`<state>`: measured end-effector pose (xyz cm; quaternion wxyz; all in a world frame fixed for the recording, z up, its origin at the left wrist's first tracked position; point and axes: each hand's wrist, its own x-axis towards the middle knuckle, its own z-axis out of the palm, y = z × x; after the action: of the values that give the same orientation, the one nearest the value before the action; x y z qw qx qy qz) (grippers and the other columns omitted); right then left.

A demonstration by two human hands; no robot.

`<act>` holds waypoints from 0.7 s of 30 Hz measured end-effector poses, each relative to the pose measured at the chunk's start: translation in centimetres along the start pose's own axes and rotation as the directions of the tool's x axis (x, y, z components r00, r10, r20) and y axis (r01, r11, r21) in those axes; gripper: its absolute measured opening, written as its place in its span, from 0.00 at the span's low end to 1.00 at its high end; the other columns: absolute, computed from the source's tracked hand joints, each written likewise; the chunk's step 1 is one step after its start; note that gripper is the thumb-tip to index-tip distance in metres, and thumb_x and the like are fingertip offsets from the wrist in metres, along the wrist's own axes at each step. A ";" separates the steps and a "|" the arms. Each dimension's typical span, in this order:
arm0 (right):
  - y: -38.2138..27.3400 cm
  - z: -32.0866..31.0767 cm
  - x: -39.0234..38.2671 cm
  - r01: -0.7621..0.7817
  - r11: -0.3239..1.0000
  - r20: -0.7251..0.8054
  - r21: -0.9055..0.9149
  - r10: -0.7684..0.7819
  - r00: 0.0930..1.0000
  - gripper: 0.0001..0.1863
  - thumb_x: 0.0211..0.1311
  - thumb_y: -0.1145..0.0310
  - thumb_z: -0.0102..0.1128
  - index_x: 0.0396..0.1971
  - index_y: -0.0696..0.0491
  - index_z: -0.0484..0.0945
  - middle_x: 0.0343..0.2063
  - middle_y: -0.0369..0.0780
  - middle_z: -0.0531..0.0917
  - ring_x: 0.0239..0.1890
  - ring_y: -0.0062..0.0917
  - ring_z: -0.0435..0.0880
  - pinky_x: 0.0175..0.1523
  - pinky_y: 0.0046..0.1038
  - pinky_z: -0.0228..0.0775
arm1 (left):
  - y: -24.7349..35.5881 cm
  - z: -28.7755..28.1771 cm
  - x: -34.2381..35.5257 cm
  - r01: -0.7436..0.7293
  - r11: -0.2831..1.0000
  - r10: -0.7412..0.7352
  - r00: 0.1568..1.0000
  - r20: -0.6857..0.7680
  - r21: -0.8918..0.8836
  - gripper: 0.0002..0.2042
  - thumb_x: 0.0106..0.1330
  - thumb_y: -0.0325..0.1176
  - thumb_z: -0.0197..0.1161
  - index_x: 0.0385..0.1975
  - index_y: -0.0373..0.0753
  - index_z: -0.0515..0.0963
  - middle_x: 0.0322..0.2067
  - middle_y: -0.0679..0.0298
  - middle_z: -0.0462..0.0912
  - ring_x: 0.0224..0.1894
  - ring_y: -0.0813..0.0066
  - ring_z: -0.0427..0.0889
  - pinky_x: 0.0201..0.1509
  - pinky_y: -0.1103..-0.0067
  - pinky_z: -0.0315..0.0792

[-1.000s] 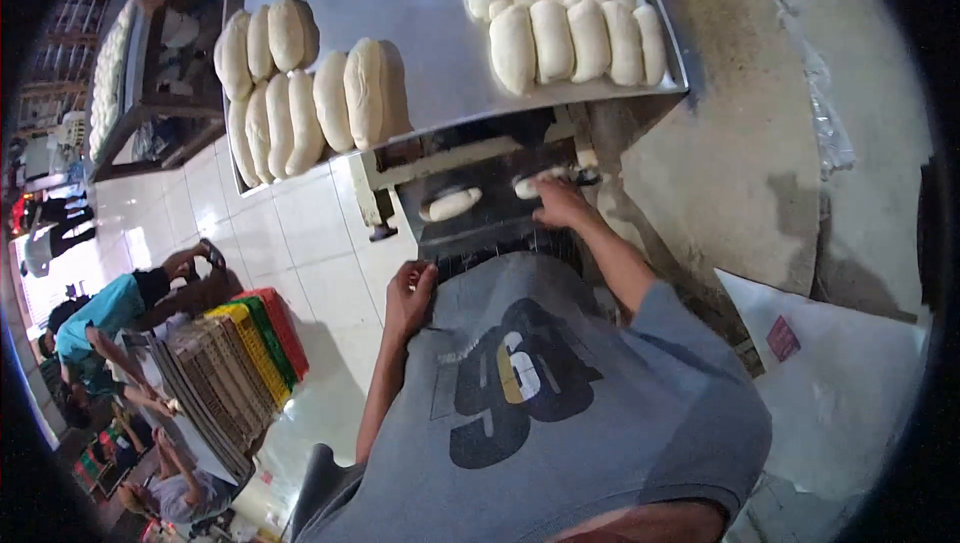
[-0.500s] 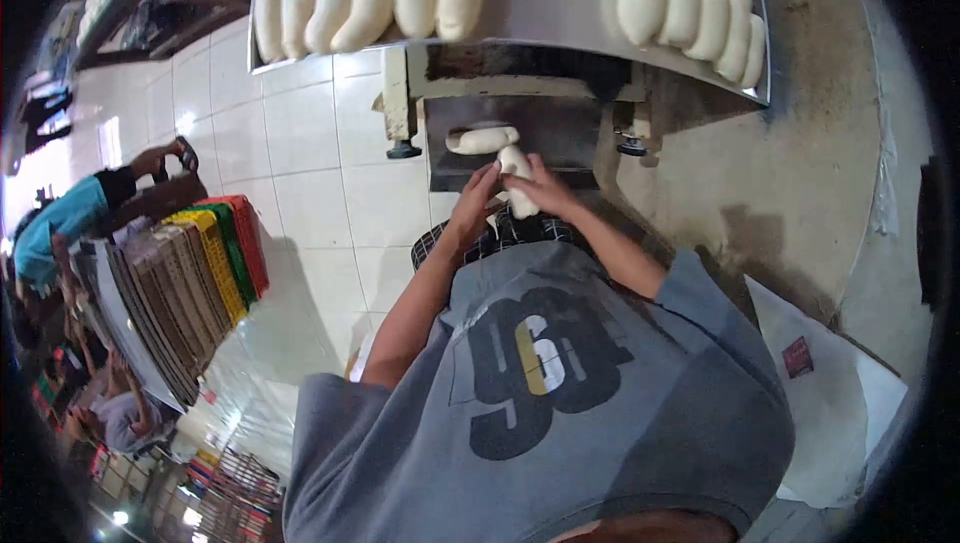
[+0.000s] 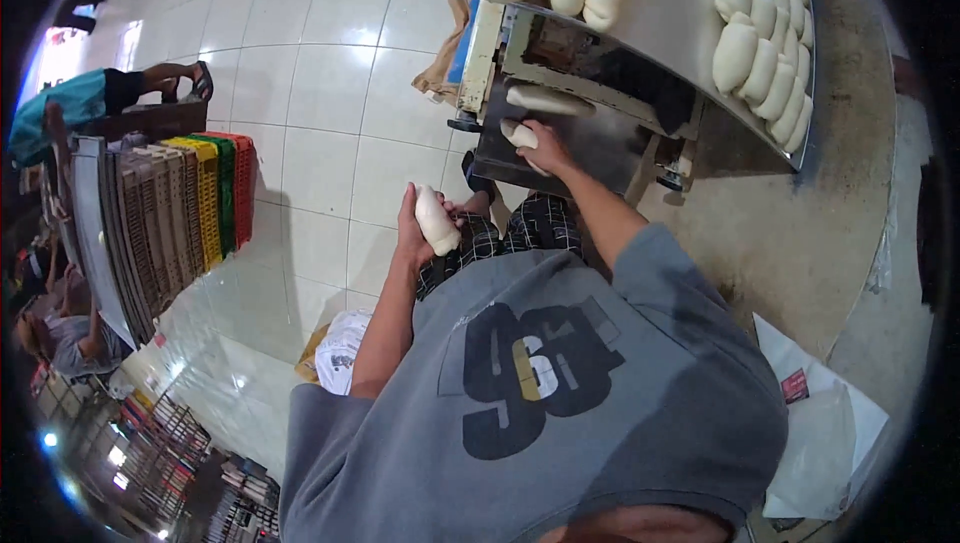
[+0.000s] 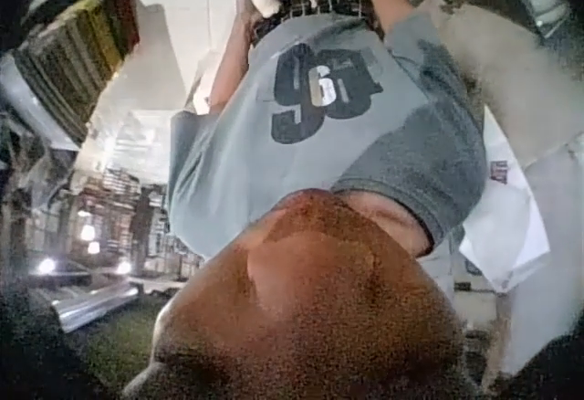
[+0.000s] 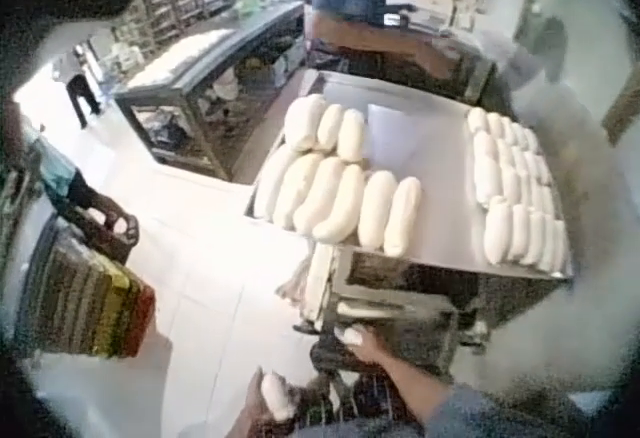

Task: The recorder is shaping pieces of dough using a molding machine and arranging them onto baking trays.

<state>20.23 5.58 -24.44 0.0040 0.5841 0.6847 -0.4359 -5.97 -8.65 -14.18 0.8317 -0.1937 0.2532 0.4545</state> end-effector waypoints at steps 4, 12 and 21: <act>-1.4 2.9 -3.1 -0.194 0.829 0.106 0.524 0.163 0.981 0.39 0.41 0.56 0.67 0.54 0.57 0.63 0.48 0.46 0.72 0.49 0.34 0.72 0.50 0.33 0.66 | -1.0 4.2 -0.1 -0.147 0.986 0.139 0.985 -0.103 -0.073 0.30 0.60 0.61 0.43 0.47 0.38 0.70 0.49 0.53 0.72 0.48 0.61 0.74 0.53 0.56 0.65; -8.9 0.3 -7.2 0.131 0.989 0.021 0.068 -0.133 0.991 0.25 0.61 0.49 0.49 0.54 0.46 0.68 0.49 0.47 0.63 0.50 0.40 0.61 0.57 0.36 0.51 | -2.0 5.8 2.9 -0.179 0.980 0.173 0.983 -0.066 -0.087 0.33 0.60 0.58 0.41 0.52 0.33 0.65 0.45 0.50 0.74 0.46 0.55 0.75 0.53 0.64 0.69; 0.4 -1.4 -0.3 0.138 0.866 -0.017 -0.480 -0.166 0.986 0.33 0.48 0.63 0.63 0.56 0.45 0.61 0.45 0.46 0.70 0.44 0.40 0.70 0.51 0.41 0.61 | -2.9 3.2 0.9 -0.232 0.970 0.220 0.964 -0.148 -0.067 0.36 0.58 0.62 0.42 0.53 0.33 0.63 0.45 0.45 0.74 0.45 0.52 0.76 0.50 0.62 0.71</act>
<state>21.33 6.16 -23.62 0.0936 0.5216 0.8146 -0.2359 -2.31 -7.73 -11.95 0.7459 -0.2296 0.3120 0.5419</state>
